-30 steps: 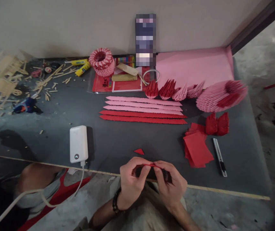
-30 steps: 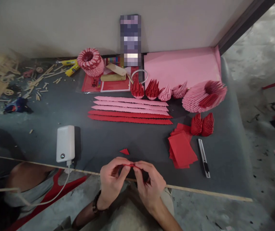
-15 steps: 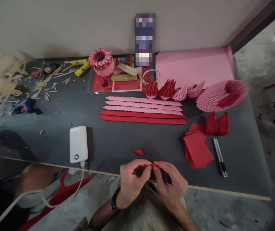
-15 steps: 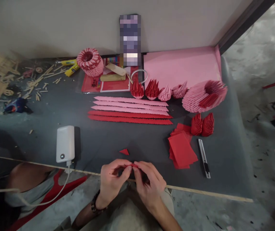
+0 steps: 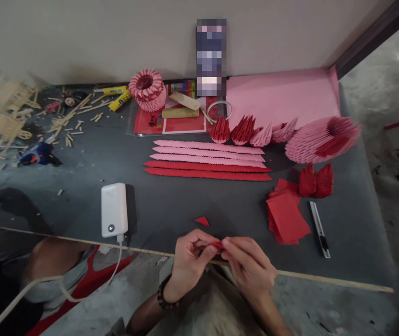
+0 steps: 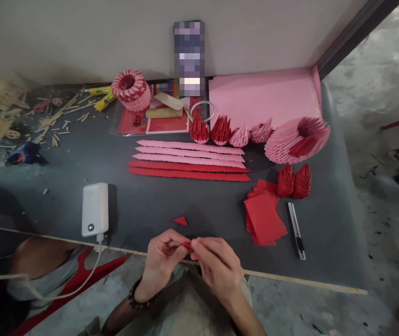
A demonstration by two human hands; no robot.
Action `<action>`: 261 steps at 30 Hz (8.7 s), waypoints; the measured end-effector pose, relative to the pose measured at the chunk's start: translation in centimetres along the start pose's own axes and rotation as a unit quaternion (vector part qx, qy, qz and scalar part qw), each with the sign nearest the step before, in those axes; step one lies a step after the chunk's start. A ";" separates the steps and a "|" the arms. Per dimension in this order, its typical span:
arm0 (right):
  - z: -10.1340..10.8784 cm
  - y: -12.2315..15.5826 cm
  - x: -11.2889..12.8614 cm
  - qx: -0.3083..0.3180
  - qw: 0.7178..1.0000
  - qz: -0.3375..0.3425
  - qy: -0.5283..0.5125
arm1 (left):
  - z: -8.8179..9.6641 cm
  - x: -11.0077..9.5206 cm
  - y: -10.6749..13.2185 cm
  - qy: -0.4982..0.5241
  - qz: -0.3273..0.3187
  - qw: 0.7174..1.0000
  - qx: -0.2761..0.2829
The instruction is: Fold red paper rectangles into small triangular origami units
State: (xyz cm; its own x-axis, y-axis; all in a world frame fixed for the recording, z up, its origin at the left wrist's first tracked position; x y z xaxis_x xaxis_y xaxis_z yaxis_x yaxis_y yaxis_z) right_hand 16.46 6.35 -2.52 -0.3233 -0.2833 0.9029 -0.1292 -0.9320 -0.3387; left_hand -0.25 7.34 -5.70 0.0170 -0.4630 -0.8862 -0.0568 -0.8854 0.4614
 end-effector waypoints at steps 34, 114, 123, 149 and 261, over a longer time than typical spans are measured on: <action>-0.9 -1.3 -2.0 0.108 0.970 -0.002 0.220 | 1.6 -3.7 -1.3 -0.522 -0.325 0.780 -0.112; -2.4 -1.5 -1.5 0.204 0.959 0.010 0.197 | 0.1 -2.1 -2.0 -0.428 -0.321 0.841 -0.077; -1.6 -2.4 -2.8 0.145 0.974 -0.151 0.081 | 0.4 -2.9 -1.7 -0.404 -0.339 0.845 -0.082; -2.6 -0.3 -4.5 0.116 0.859 -0.420 -0.270 | 0.6 -5.4 1.3 -0.316 -0.432 0.839 -0.104; -0.5 1.1 -4.7 -0.176 0.876 -0.397 -0.209 | 1.7 2.0 -0.8 0.035 -0.031 0.990 -0.136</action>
State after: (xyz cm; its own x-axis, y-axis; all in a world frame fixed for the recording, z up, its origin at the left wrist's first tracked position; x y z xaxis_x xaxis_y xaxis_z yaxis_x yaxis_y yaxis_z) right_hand 17.40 6.76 -7.26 0.3613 0.2962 0.8842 -0.4630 -0.7661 0.4458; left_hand -1.89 7.17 -7.95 0.0817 -0.4004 -0.9127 0.2172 -0.8866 0.4084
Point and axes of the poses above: each hand's wrist, its own y-axis away from the middle knuckle, its own z-axis out of the back of the hand, x = y × z, the point moved 8 cm from there along -y, towards the middle knuckle, and after that the axes turned 7 degrees about -y, right-handed, at the moved point
